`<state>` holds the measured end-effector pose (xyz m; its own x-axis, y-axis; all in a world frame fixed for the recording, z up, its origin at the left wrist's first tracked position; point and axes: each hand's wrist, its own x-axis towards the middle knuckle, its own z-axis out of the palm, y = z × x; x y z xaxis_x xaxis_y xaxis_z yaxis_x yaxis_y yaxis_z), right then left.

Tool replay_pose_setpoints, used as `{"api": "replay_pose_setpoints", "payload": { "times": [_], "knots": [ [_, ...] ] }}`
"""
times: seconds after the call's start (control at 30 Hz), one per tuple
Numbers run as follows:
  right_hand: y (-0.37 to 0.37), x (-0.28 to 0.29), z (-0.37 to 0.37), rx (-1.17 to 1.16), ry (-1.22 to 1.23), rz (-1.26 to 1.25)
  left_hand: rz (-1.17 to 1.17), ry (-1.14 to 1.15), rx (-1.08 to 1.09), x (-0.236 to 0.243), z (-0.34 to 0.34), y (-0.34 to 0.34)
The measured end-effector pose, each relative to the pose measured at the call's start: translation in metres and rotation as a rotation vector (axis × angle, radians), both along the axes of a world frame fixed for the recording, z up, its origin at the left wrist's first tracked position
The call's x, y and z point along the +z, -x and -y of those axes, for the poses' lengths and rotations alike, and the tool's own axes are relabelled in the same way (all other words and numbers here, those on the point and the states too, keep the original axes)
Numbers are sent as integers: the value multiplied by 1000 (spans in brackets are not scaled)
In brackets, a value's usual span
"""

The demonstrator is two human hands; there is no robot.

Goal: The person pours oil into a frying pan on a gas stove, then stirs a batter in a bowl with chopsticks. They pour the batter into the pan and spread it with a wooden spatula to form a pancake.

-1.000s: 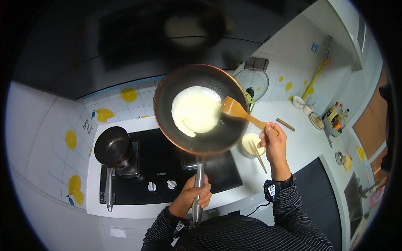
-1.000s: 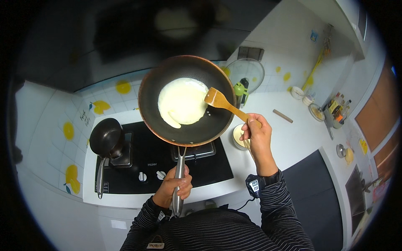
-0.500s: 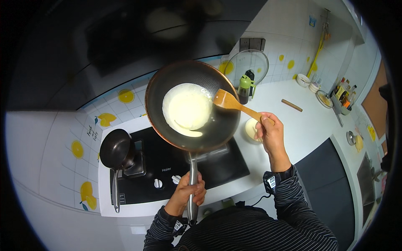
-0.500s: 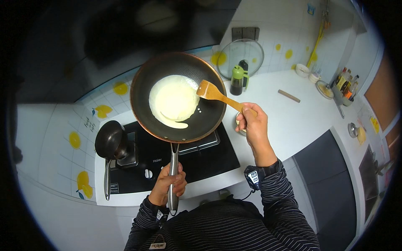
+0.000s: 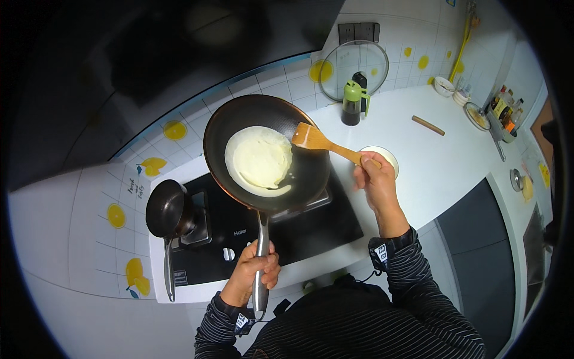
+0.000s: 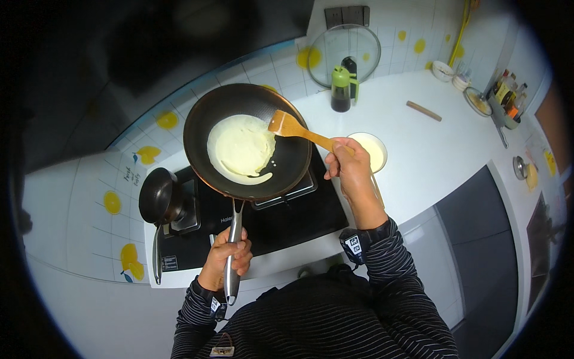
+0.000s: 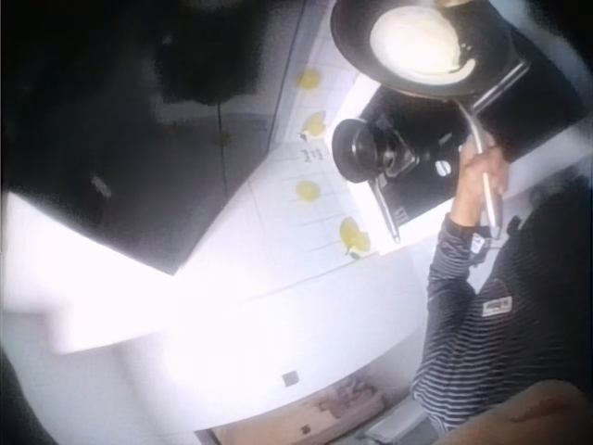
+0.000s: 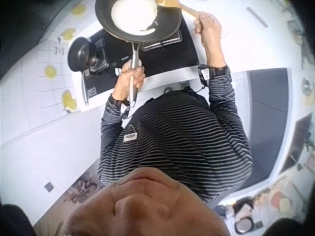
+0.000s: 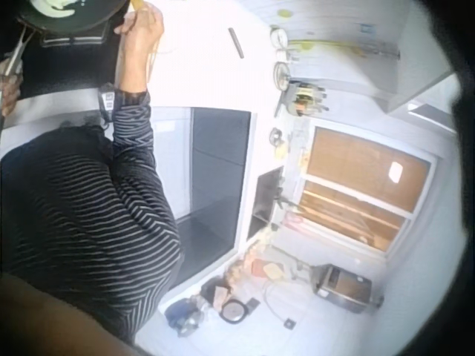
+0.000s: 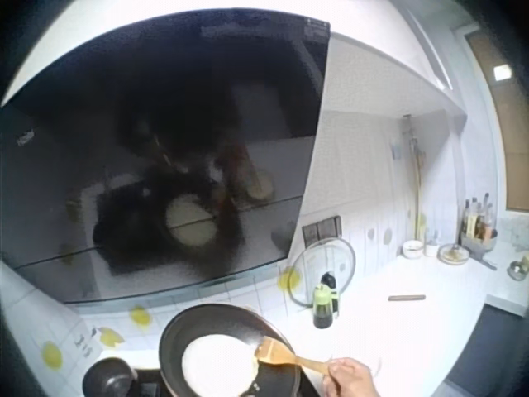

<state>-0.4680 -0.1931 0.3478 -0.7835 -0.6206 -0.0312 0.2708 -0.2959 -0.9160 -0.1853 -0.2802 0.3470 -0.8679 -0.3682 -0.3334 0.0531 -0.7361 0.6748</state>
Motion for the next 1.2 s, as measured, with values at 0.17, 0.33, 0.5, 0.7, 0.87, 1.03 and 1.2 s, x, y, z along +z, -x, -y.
{"api": "replay_pose_setpoints", "payload": {
  "times": [0.17,0.33,0.5,0.7,0.87,1.03,1.2],
  "knots": [
    [2,-9,6,12,-2,40,56,-49,-5,10,4,2],
    [7,-16,11,16,20,88,121,-88,21,19,8,2],
    [12,-19,13,18,6,89,131,-125,19,31,17,2],
    [15,-19,15,20,-39,51,98,-199,-1,39,22,4],
    [19,-17,18,26,-48,28,71,-273,-8,39,28,2],
    [21,-13,25,13,-89,-3,-15,-338,-26,35,31,0],
    [26,-6,41,33,-155,-28,-38,-331,-23,28,29,-4]
  ]
}}
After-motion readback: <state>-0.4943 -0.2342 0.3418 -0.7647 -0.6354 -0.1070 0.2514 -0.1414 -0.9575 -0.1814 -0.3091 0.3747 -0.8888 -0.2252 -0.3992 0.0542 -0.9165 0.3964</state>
